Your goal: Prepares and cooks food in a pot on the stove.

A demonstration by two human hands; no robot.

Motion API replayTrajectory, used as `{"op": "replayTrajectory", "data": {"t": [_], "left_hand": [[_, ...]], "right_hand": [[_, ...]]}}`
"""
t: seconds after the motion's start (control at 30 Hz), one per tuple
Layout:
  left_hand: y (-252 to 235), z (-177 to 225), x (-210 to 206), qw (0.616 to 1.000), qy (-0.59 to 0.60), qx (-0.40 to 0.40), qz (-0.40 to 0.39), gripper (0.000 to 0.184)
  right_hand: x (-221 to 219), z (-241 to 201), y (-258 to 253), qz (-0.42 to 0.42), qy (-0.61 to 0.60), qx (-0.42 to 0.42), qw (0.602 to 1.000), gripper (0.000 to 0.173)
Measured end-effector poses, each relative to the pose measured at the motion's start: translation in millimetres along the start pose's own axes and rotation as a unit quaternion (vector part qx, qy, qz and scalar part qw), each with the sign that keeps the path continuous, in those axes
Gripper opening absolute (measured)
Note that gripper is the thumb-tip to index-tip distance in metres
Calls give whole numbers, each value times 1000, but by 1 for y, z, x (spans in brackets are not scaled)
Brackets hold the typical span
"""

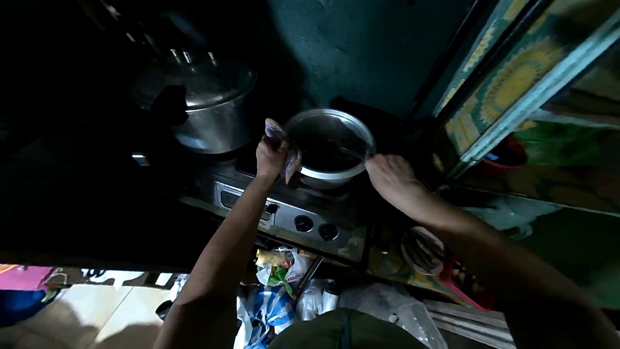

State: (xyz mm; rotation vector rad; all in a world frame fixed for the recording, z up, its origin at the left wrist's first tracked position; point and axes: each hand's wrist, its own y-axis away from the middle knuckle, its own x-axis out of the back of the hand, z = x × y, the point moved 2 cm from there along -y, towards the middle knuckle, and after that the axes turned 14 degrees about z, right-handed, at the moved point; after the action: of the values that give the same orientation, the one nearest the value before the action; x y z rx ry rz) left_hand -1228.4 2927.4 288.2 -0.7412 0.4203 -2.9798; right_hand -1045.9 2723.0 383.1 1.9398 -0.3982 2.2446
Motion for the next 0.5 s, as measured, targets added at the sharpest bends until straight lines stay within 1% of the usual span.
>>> {"op": "replayTrajectory", "data": {"t": [0.1, 0.17, 0.23, 0.37, 0.47, 0.5], "left_hand": [[-1, 0, 0, 1000, -5, 12, 5, 44], [-1, -1, -1, 1000, -1, 16, 11, 43], [0, 0, -1, 1000, 6, 15, 14, 42], [-3, 1, -2, 1000, -10, 14, 0, 42], [-4, 3, 2, 999, -30, 4, -22, 46], [-3, 3, 4, 999, -33, 1, -31, 47]], "right_hand": [[-5, 7, -13, -29, -32, -6, 999, 21], [3, 15, -8, -48, -37, 2, 998, 25], [18, 20, -3, -46, -18, 18, 999, 29], [36, 19, -9, 6, 7, 13, 1000, 25], [26, 12, -26, 61, -8, 10, 998, 25], [17, 9, -33, 57, -22, 12, 998, 26]]}}
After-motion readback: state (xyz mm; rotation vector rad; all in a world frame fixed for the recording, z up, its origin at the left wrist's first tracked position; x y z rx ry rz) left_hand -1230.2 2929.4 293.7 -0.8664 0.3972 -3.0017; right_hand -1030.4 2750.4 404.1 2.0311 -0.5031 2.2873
